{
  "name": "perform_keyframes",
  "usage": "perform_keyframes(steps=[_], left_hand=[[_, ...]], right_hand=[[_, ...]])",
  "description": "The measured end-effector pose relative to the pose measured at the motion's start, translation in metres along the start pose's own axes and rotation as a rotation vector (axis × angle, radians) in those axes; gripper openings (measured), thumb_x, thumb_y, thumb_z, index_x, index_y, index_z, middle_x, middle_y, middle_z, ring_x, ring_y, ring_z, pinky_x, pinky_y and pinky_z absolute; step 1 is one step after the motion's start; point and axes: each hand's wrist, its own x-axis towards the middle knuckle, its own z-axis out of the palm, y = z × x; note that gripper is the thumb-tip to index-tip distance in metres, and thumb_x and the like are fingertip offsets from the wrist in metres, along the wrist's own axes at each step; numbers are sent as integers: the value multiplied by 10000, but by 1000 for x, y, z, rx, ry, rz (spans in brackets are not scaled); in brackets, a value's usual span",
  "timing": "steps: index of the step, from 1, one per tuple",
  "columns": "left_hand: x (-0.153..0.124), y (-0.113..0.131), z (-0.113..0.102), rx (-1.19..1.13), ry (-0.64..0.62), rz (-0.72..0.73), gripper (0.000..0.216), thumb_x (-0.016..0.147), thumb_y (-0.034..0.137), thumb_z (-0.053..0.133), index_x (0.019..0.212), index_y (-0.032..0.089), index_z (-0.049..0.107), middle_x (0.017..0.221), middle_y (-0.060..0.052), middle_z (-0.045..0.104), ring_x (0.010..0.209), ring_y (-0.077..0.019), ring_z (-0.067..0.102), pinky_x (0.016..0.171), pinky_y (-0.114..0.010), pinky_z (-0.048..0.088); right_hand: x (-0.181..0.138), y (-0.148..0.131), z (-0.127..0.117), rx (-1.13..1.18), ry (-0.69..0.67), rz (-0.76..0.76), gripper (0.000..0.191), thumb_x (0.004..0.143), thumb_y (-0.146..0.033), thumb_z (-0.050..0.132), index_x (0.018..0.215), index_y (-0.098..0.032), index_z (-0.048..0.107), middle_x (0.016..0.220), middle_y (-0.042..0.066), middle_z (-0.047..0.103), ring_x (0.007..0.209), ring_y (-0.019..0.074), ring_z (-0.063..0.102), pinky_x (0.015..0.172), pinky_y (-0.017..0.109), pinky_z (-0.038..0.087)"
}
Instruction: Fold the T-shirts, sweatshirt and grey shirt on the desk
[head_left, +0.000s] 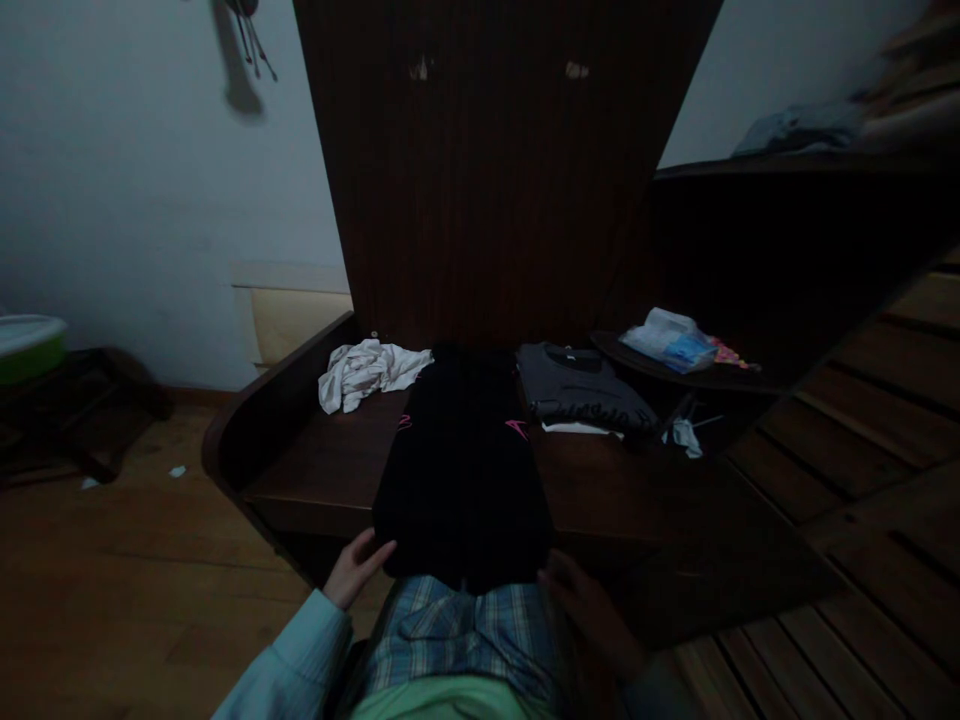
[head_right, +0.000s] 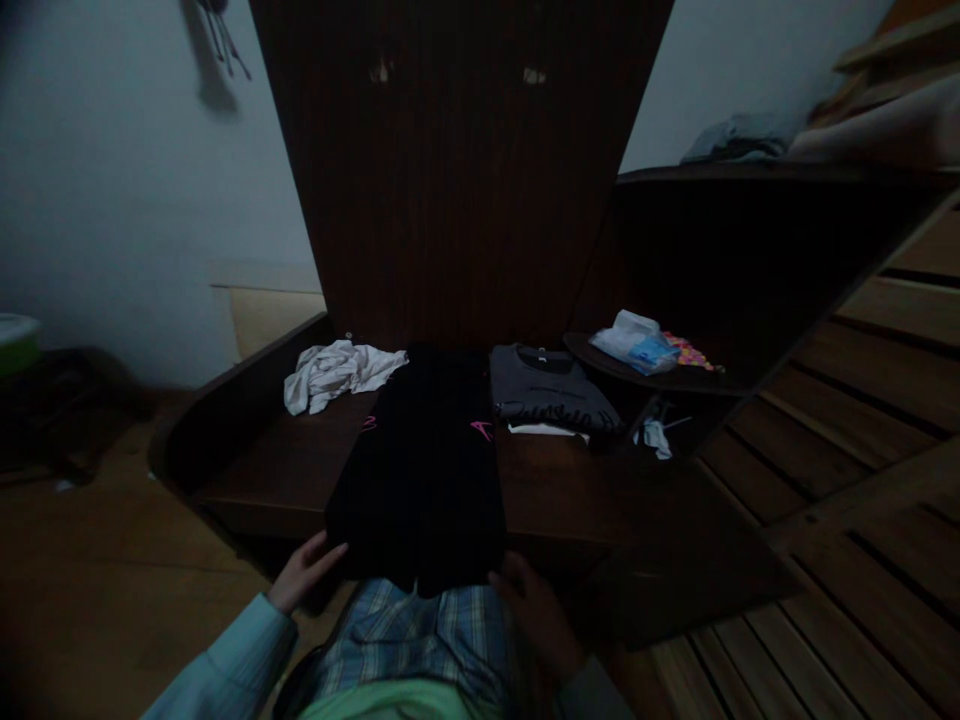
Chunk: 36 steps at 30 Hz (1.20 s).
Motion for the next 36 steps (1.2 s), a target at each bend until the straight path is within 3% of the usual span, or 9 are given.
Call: perform_keyframes(steps=[9, 12, 15, 18, 20, 23, 27, 33, 36], left_hand=[[-6, -11, 6, -104, -93, -103, 599, 396, 468, 773, 870, 129, 635, 907, -114, 681, 954, -318, 586, 870, -439, 455], [-20, -13, 3, -10, -106, -61, 671, 417, 491, 755, 966, 134, 609, 990, -115, 660, 1006, -316, 560, 905, -432, 434], [-43, -9, -2, 111, -20, 83, 781, 466, 488, 731, 1147, 174, 514, 1157, -101, 582, 1122, -302, 482, 962, -412, 388], [-70, 10, -7, 209, 65, 244, 782, 573, 453, 680, 1264, 224, 394, 1311, -74, 448, 1215, -269, 384, 992, -377, 354], [-82, 30, -11, 259, 10, 293, 634, 623, 438, 649, 1196, 232, 473, 1263, -66, 497, 1173, -256, 432, 958, -346, 386], [-85, 64, -17, 292, -260, 253, 315, 668, 459, 609, 828, 189, 642, 852, -58, 660, 840, -205, 592, 758, -280, 474], [-63, 103, -22, 92, -446, 123, 372, 678, 518, 585, 738, 154, 629, 644, -17, 602, 605, -128, 541, 557, -219, 435], [13, 147, -12, -356, -590, -109, 349, 742, 454, 541, 939, 169, 585, 922, -71, 641, 743, -155, 624, 579, -208, 456], [59, 150, 1, -364, -526, -147, 265, 773, 414, 510, 789, 156, 566, 993, -90, 637, 781, -137, 627, 583, -187, 460]], right_hand=[[6, -14, 16, 472, -168, -67, 521, 499, -458, 734, 923, -182, 609, 950, 93, 674, 938, 299, 594, 847, 469, 433], [-2, -5, 16, 356, -54, -55, 557, 478, -453, 734, 950, -192, 594, 999, 97, 654, 980, 300, 574, 852, 459, 438], [-23, -3, 11, 170, 79, -85, 617, 513, -428, 702, 1070, -218, 537, 1086, 86, 611, 1032, 271, 547, 876, 407, 440], [-50, -20, -2, 70, 27, -132, 666, 613, -378, 633, 1225, -245, 409, 1095, 67, 601, 1005, 221, 561, 835, 343, 465], [-64, -39, -14, -8, -59, -151, 548, 661, -370, 595, 1178, -251, 461, 1022, 52, 626, 937, 200, 582, 780, 302, 477], [-69, -71, -33, -131, -206, -196, 225, 664, -387, 598, 795, -205, 611, 755, 20, 631, 730, 164, 580, 652, 243, 464], [-48, -113, -54, -65, -283, -240, 267, 695, -437, 556, 639, -177, 577, 639, 1, 568, 626, 127, 526, 557, 213, 422], [25, -159, -65, 227, -388, -103, 295, 751, -411, 415, 805, -170, 576, 724, 50, 630, 557, 133, 569, 453, 213, 399], [69, -159, -58, 232, -361, -98, 256, 742, -368, 402, 686, -159, 539, 814, 90, 660, 582, 115, 578, 473, 196, 391]])
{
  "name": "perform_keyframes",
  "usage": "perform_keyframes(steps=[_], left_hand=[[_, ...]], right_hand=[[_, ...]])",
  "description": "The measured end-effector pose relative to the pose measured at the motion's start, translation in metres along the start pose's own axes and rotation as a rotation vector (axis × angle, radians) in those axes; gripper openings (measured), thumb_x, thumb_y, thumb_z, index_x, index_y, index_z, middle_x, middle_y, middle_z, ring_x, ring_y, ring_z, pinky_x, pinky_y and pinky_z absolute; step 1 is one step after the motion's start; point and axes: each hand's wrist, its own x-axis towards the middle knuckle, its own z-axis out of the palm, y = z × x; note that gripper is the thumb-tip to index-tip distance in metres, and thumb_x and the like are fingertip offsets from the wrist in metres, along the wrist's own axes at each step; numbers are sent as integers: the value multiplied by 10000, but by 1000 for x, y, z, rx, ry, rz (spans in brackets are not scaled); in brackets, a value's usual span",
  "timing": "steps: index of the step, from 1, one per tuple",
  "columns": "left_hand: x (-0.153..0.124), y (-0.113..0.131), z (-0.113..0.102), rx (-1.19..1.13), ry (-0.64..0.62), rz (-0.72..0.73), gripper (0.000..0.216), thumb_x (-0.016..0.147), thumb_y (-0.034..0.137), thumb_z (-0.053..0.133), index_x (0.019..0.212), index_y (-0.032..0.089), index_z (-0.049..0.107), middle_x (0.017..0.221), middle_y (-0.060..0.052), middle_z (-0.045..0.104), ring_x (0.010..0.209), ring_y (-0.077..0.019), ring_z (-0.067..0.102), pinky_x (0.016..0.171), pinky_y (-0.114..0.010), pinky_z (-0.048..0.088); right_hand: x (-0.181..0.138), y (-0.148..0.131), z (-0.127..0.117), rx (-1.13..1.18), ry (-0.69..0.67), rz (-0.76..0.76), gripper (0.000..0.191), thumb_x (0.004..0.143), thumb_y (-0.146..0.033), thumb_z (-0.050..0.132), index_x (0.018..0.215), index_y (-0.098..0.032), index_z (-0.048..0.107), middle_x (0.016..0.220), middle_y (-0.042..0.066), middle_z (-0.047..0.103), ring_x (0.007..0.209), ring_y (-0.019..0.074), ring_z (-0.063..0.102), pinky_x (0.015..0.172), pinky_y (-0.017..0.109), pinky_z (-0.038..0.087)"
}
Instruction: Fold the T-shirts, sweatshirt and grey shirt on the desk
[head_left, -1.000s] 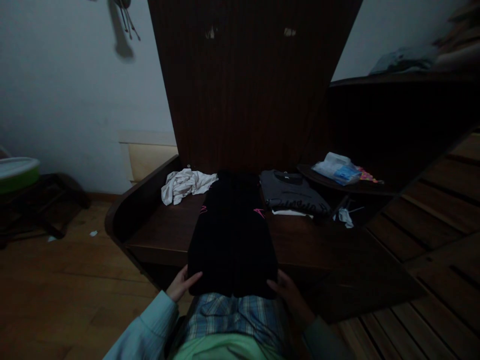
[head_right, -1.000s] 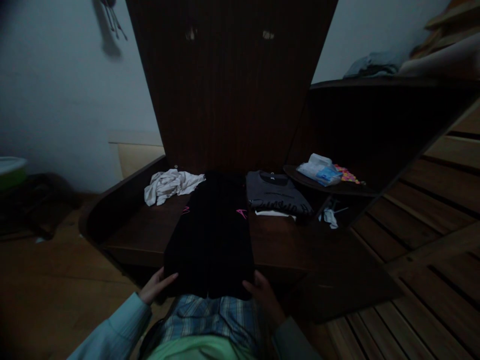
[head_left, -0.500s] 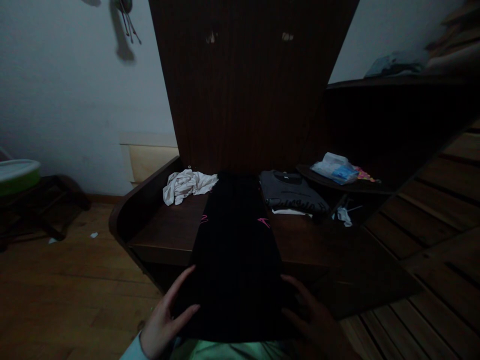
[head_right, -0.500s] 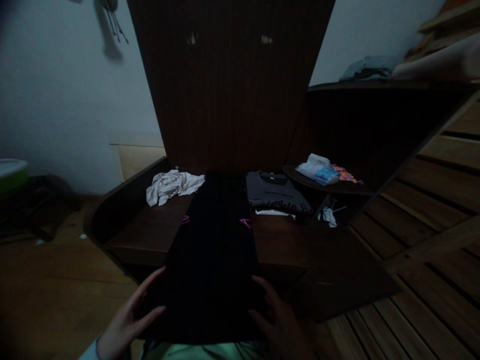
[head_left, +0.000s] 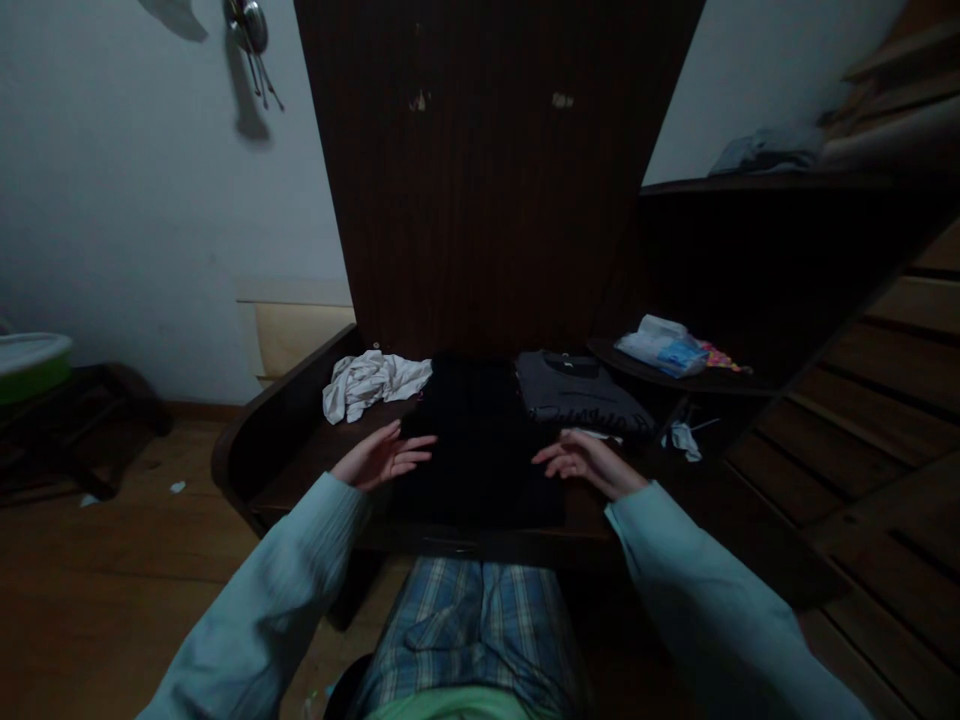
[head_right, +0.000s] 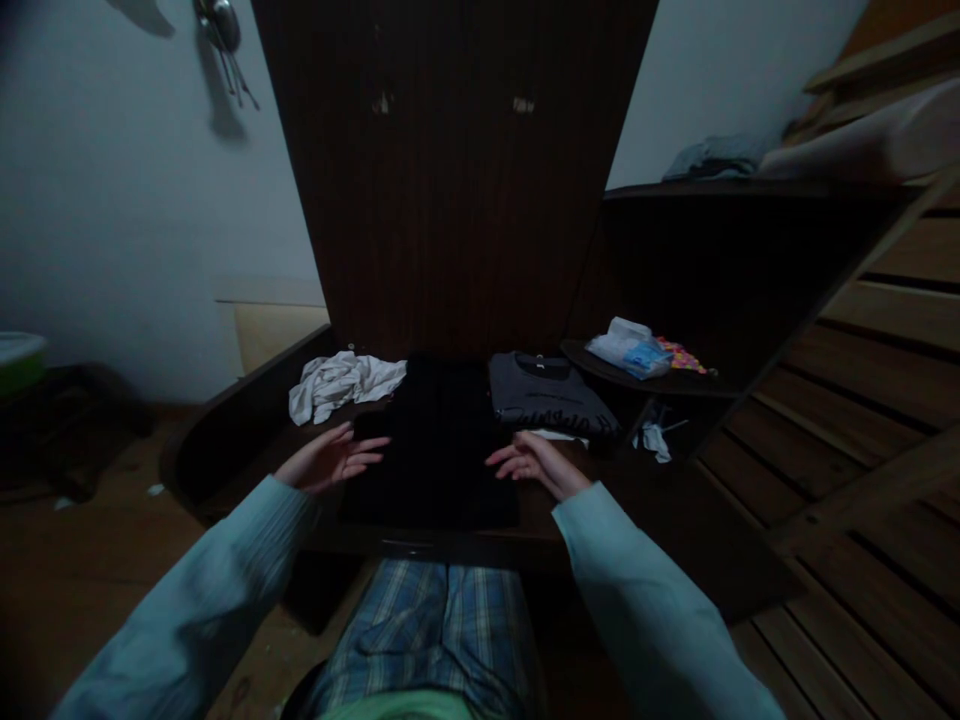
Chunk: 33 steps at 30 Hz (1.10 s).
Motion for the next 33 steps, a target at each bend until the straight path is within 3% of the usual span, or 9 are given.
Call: perform_keyframes(steps=[3, 5, 7, 13, 17, 21, 26, 33], left_hand=[[38, -9, -14, 272, 221, -46, 252, 706, 393, 597, 708, 148, 538, 734, -61, 665, 541, -111, 592, 434, -178, 391], [55, -19, -24, 475, 373, -32, 273, 640, 380, 655, 640, 140, 525, 518, -7, 597, 399, -91, 503, 376, -179, 317], [64, -26, -33, 556, 439, 2, 277, 602, 374, 675, 604, 136, 532, 443, 26, 542, 379, -86, 471, 382, -183, 303], [70, -23, -45, 750, 546, 303, 268, 648, 399, 573, 697, 140, 616, 633, -19, 640, 612, -161, 587, 520, -224, 396], [71, -25, -45, 1078, 626, 261, 246, 675, 395, 544, 701, 167, 633, 682, -39, 659, 685, -193, 605, 556, -239, 392], [69, -30, -45, 1290, 630, 254, 269, 723, 398, 496, 800, 181, 635, 738, -54, 661, 693, -194, 604, 566, -244, 388], [71, -30, -48, 1305, 608, 264, 272, 749, 346, 447, 873, 178, 623, 807, -57, 668, 758, -195, 602, 624, -246, 414], [72, -33, -54, 1171, 653, 429, 299, 754, 318, 436, 951, 181, 614, 877, -56, 670, 824, -193, 603, 709, -252, 434]], right_hand=[[37, 18, -4, -184, 118, -5, 183, 694, -321, 488, 585, -175, 469, 646, 37, 638, 468, 82, 500, 420, 181, 307], [53, 32, -5, -372, 219, 8, 212, 658, -288, 533, 508, -185, 424, 439, -30, 511, 388, 71, 400, 411, 191, 258], [63, 41, -6, -504, 312, -35, 241, 633, -274, 555, 469, -191, 399, 378, -69, 401, 390, 70, 358, 433, 200, 251], [74, 46, -11, -683, 523, -219, 221, 648, -333, 531, 507, -197, 429, 433, -61, 396, 465, 100, 394, 471, 220, 257], [78, 51, -6, -897, 565, -133, 158, 671, -295, 538, 559, -194, 489, 512, -26, 492, 536, 125, 462, 504, 223, 277], [74, 54, 3, -1039, 654, -71, 205, 762, -385, 473, 702, -204, 547, 654, 24, 578, 647, 165, 524, 526, 239, 271], [68, 52, 9, -1089, 653, -77, 166, 803, -310, 426, 768, -207, 552, 699, 26, 590, 648, 157, 527, 532, 241, 259], [69, 56, 3, -974, 719, -276, 196, 818, -330, 408, 758, -204, 545, 662, 10, 553, 625, 145, 502, 539, 234, 287]])
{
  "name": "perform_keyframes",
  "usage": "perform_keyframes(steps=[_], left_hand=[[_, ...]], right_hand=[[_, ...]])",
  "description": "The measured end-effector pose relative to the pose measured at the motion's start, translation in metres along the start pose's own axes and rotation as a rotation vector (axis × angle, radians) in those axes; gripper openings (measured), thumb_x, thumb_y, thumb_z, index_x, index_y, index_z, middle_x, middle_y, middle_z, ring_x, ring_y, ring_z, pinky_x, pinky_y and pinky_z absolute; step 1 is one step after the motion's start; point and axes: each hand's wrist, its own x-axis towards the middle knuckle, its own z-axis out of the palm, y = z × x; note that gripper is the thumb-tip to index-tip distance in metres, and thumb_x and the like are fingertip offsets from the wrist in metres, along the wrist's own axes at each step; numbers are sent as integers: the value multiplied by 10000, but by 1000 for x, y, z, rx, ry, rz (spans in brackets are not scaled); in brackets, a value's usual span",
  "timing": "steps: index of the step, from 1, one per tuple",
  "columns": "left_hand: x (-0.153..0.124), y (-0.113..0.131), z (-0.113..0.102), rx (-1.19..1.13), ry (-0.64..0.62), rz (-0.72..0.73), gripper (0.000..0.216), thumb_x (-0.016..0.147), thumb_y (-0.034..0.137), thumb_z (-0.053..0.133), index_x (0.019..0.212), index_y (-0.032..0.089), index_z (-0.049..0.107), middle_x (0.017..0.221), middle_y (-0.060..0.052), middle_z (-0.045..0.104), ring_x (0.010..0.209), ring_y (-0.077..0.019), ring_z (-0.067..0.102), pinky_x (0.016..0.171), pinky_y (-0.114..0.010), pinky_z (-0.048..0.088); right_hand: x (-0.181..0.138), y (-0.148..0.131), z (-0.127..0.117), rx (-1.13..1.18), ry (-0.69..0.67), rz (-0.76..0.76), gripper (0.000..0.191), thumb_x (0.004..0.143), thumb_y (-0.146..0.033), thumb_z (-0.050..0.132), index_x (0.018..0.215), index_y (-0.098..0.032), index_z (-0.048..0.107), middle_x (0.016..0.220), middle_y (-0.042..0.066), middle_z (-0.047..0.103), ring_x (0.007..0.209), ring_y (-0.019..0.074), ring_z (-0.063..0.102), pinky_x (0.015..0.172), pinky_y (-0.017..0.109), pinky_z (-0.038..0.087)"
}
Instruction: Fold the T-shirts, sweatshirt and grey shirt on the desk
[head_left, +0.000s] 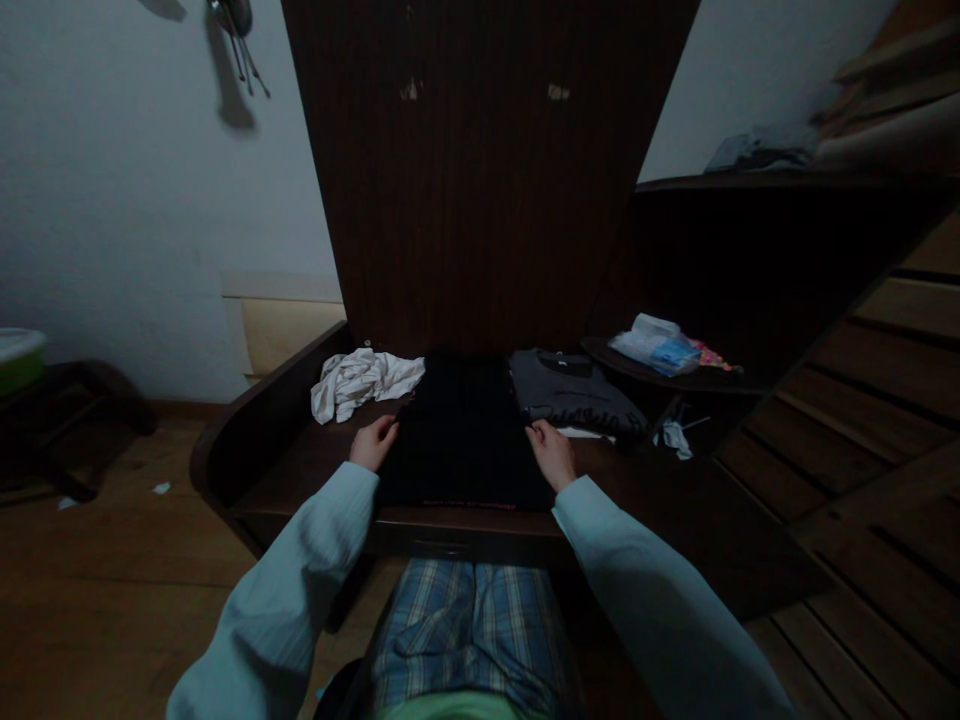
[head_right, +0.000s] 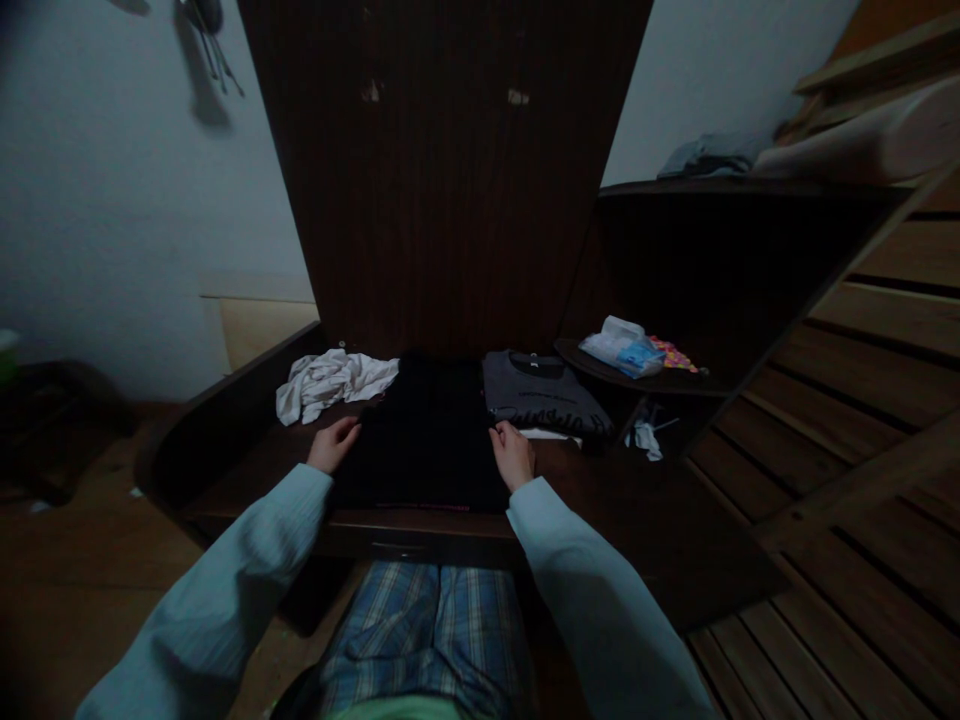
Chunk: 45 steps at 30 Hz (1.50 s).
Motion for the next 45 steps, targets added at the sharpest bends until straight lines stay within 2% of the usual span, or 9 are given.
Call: perform_keyframes(steps=[6, 11, 16, 19, 22, 27, 31, 38, 45], left_hand=[[-1, 2, 0, -8, 8, -99, 319, 716, 357, 506, 969, 189, 603, 606, -5, 598, 621, -166, 582, 571, -233, 413], [-34, -3, -15, -238, 27, -142, 442, 728, 450, 465, 1044, 152, 549, 466, 53, 480, 486, -140, 511, 495, -229, 393], [-83, 3, -28, -348, -31, -78, 470, 717, 500, 489, 1034, 156, 540, 582, 30, 557, 564, -129, 543, 562, -226, 428], [-96, 9, -28, -351, 20, -64, 477, 688, 503, 528, 1011, 153, 555, 648, 15, 579, 616, -130, 556, 624, -232, 442], [-97, 10, -26, -379, 46, -82, 513, 667, 536, 538, 1009, 155, 569, 658, 8, 577, 619, -133, 557, 616, -234, 447], [-95, 6, -27, -482, -82, -104, 642, 629, 558, 577, 1117, 142, 546, 642, 1, 605, 608, -141, 562, 601, -242, 461], [-95, 3, -26, -482, -134, -79, 632, 648, 528, 580, 1132, 124, 554, 668, -9, 630, 669, -154, 585, 675, -257, 468], [-96, -1, -21, -255, -33, -19, 444, 692, 457, 535, 1007, 159, 631, 640, -12, 641, 643, -165, 601, 674, -264, 473], [-106, 12, -19, -198, 5, 93, 294, 727, 362, 454, 858, 196, 660, 873, -42, 685, 789, -186, 627, 732, -276, 482]], right_hand=[[3, 3, 1, 126, -12, 111, 119, 735, -326, 502, 708, -210, 500, 571, -15, 523, 594, 155, 516, 545, 238, 319], [-30, 10, -14, 434, -97, 113, 315, 739, -521, 409, 661, -220, 459, 433, -55, 426, 459, 143, 467, 513, 253, 343], [-78, 13, -29, 544, -91, 87, 369, 712, -547, 480, 829, -198, 498, 525, -48, 459, 522, 135, 474, 531, 245, 363], [-87, 14, -32, 605, -116, 86, 380, 733, -535, 473, 875, -184, 508, 537, -42, 467, 551, 133, 482, 573, 250, 381], [-85, 16, -31, 683, -98, 108, 424, 687, -541, 534, 903, -177, 508, 576, -31, 499, 575, 131, 493, 586, 252, 394], [-82, 17, -34, 708, -170, 110, 467, 648, -533, 575, 937, -168, 549, 616, -11, 550, 604, 135, 516, 593, 258, 404], [-82, 16, -34, 712, -198, 121, 500, 626, -503, 594, 987, -159, 551, 661, 6, 585, 629, 143, 531, 597, 263, 401], [-82, 16, -33, 626, -220, 81, 347, 666, -431, 562, 857, -150, 632, 584, -11, 534, 532, 117, 459, 529, 244, 367], [-88, 17, -33, 462, -209, -53, 294, 734, -373, 475, 816, -182, 683, 731, 44, 610, 655, 159, 515, 612, 269, 396]])
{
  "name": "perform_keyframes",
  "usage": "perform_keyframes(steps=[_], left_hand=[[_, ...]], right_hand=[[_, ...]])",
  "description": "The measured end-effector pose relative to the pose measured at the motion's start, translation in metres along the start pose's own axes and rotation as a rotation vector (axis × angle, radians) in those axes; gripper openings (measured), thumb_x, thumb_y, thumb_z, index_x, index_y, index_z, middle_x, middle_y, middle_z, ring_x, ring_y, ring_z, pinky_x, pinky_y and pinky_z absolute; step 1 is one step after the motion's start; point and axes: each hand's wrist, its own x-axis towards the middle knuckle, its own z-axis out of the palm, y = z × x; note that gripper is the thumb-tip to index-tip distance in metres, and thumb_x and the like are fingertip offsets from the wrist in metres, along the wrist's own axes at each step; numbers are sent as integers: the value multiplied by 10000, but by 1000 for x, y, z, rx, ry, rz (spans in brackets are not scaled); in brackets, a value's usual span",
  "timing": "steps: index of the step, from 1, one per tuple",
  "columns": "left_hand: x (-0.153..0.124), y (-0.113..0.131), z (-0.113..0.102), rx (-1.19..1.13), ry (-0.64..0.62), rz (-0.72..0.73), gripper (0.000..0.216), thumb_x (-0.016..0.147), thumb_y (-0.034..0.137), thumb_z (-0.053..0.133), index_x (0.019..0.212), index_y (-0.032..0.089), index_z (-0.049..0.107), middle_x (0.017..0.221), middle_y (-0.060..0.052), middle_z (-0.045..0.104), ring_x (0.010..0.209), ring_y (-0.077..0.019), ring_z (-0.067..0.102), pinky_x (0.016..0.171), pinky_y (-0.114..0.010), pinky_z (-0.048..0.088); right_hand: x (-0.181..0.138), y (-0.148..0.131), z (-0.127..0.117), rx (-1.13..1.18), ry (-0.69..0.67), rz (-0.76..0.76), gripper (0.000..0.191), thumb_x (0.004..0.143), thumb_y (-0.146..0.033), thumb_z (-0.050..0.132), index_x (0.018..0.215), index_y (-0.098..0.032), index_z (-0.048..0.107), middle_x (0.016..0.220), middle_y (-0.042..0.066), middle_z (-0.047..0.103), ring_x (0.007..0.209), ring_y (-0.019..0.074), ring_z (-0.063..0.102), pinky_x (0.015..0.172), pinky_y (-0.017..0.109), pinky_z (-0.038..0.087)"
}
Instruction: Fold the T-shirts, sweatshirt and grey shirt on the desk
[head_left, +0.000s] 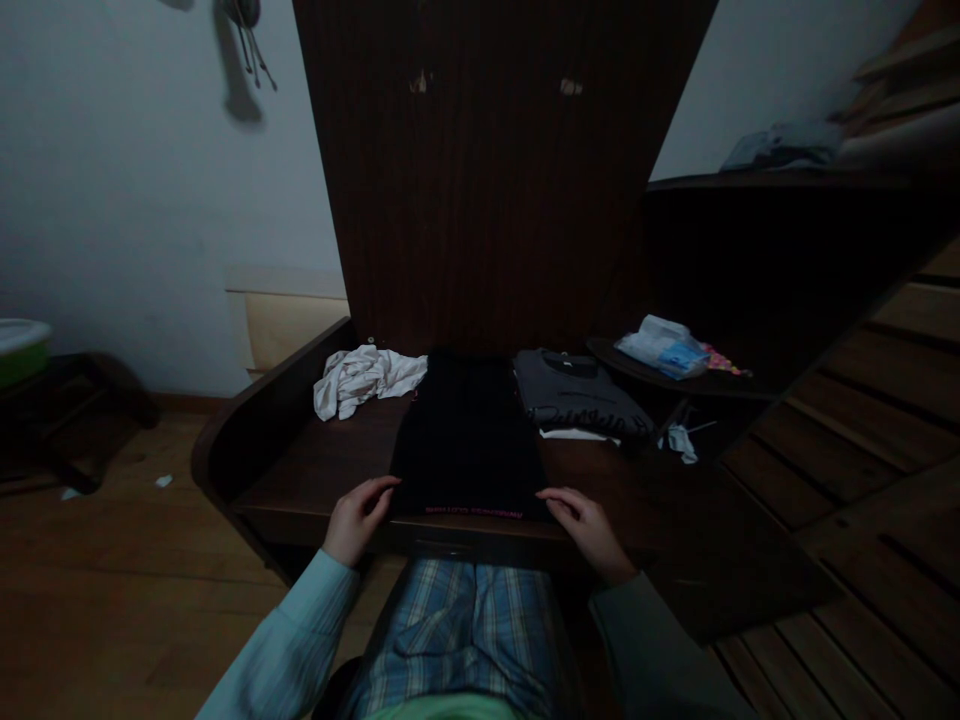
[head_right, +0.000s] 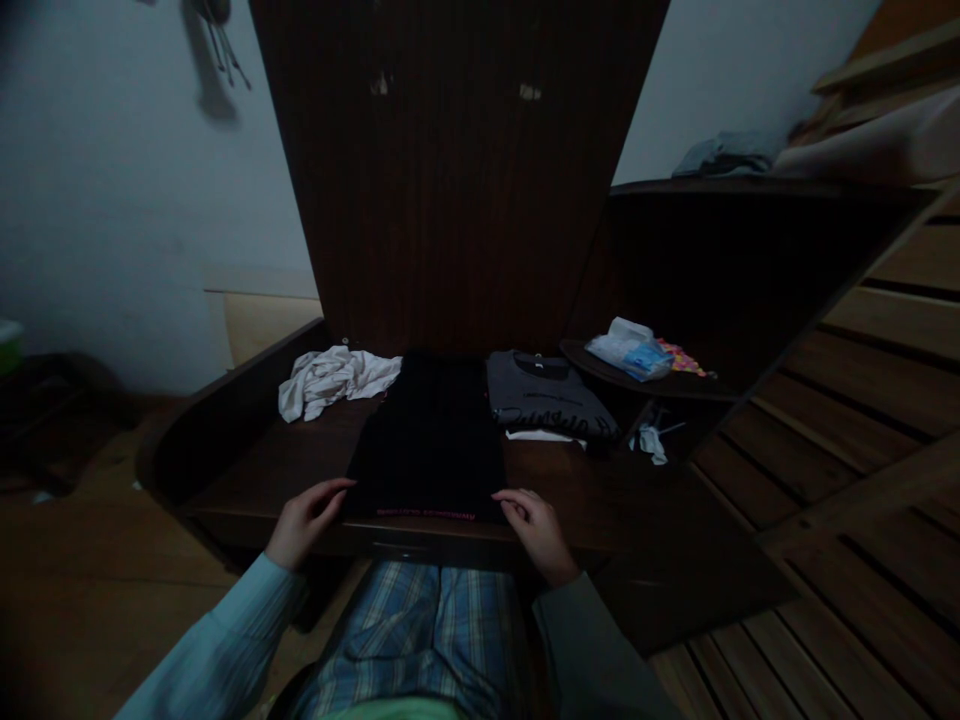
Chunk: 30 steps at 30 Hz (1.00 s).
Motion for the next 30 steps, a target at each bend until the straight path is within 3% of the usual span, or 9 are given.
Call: perform_keyframes(steps=[4, 8, 13, 22, 27, 30], left_hand=[[-12, 4, 1, 28, 42, 36, 253, 718, 338, 447, 779, 201, 650, 811, -30, 688, 748, -177, 631, 713, -273, 490], [-23, 11, -4, 34, 2, 16, 233, 709, 329, 448, 736, 199, 638, 708, -8, 677, 619, -150, 614, 600, -240, 484], [-31, 19, -9, 16, -48, -19, 233, 701, 317, 446, 734, 195, 641, 676, 2, 667, 578, -135, 591, 565, -220, 461], [-40, 8, -3, 17, -56, -60, 281, 715, 351, 444, 768, 185, 664, 677, -15, 665, 572, -144, 578, 544, -225, 450], [-30, 11, -13, 17, -151, -52, 309, 735, 394, 437, 821, 189, 652, 737, -17, 682, 657, -160, 613, 602, -226, 467], [-3, 15, -23, 37, -159, -26, 338, 736, 440, 440, 866, 198, 637, 768, -8, 680, 679, -161, 610, 624, -226, 463]], right_hand=[[-6, 4, 0, -47, -18, -29, 279, 717, -340, 457, 772, -194, 689, 651, 33, 593, 571, 139, 483, 546, 249, 382], [-16, 6, -3, -74, -60, -32, 283, 706, -323, 451, 781, -196, 693, 630, 31, 583, 545, 135, 472, 522, 248, 375], [-27, 1, -7, -92, -84, -2, 278, 707, -322, 447, 782, -208, 689, 668, 36, 596, 577, 147, 498, 545, 258, 385], [-31, -8, -8, -91, -86, 30, 261, 686, -309, 438, 736, -208, 673, 638, 17, 579, 566, 143, 494, 542, 251, 386], [-21, -11, -17, -120, -166, 74, 251, 682, -339, 459, 713, -192, 659, 512, -21, 493, 477, 115, 410, 473, 226, 305], [6, -12, -28, -128, -92, 59, 274, 688, -387, 463, 719, -191, 651, 472, -35, 448, 464, 112, 386, 468, 223, 284]])
